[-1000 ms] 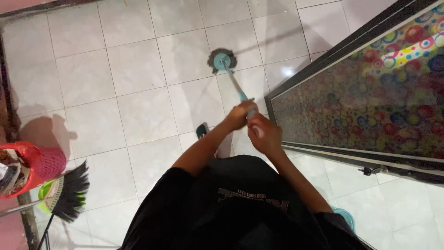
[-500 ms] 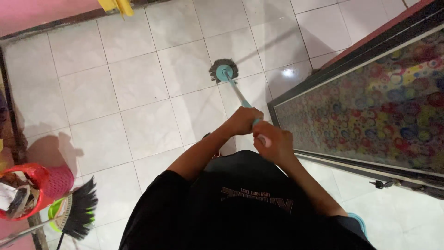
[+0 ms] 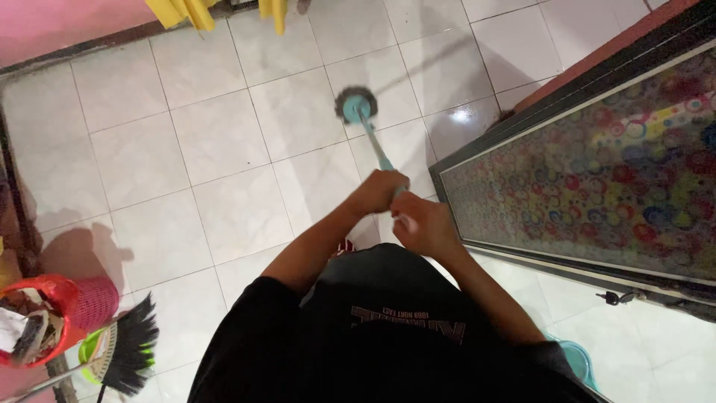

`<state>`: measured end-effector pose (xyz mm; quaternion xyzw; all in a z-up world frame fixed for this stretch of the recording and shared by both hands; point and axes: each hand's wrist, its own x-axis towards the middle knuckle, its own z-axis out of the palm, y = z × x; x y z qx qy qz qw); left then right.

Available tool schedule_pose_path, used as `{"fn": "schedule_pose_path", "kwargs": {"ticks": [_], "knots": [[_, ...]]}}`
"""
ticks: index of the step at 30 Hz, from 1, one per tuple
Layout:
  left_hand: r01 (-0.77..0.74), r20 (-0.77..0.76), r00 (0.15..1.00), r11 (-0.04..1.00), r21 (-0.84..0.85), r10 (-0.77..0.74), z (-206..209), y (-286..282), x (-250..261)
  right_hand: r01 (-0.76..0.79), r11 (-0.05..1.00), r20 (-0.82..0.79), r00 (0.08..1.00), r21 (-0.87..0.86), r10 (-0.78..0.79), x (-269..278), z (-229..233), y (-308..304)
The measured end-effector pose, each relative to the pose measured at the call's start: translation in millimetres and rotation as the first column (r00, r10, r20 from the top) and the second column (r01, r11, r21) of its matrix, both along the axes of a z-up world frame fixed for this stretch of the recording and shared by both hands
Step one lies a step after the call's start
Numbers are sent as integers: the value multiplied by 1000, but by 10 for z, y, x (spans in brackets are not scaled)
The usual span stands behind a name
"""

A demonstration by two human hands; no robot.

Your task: The person mops a tiled floor using a spin mop. The person rinses and spins the mop head inside a bucket, then strokes the mop head across the floor tiles, navigating past a closed mirror door and around a room with yellow curtains.

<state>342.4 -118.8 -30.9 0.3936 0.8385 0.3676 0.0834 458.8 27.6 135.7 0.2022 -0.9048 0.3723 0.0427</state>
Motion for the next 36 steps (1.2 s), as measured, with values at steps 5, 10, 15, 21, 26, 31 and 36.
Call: {"fn": "schedule_pose_path", "kwargs": {"ticks": [5, 10, 15, 21, 26, 31, 36], "knots": [[32, 13, 999, 996, 81, -33, 178, 51, 258, -29, 993, -187, 982, -119, 6, 189, 220, 54], [-83, -31, 996, 995, 63, 85, -399, 1, -94, -2, 991, -119, 993, -133, -14, -77, -384, -136], [-35, -54, 998, 999, 2, 35, -323, -71, -96, 25, 1000, -52, 998, -14, -25, -69, -463, -185], [112, -16, 994, 989, 92, -111, 336, 58, 382, -49, 992, -118, 992, -118, 35, 401, 180, 149], [28, 8, 1000, 999, 41, -28, 71, 57, 214, -15, 994, -186, 982, -106, -5, 201, -139, 58], [-75, -10, 997, 996, 48, 76, -601, -116, -365, 33, 994, -124, 991, -100, -45, -310, -814, -216], [-3, -49, 999, 1000, 19, 3, -535, -177, -266, -24, 993, -62, 998, -120, 17, -187, -586, -154]]}}
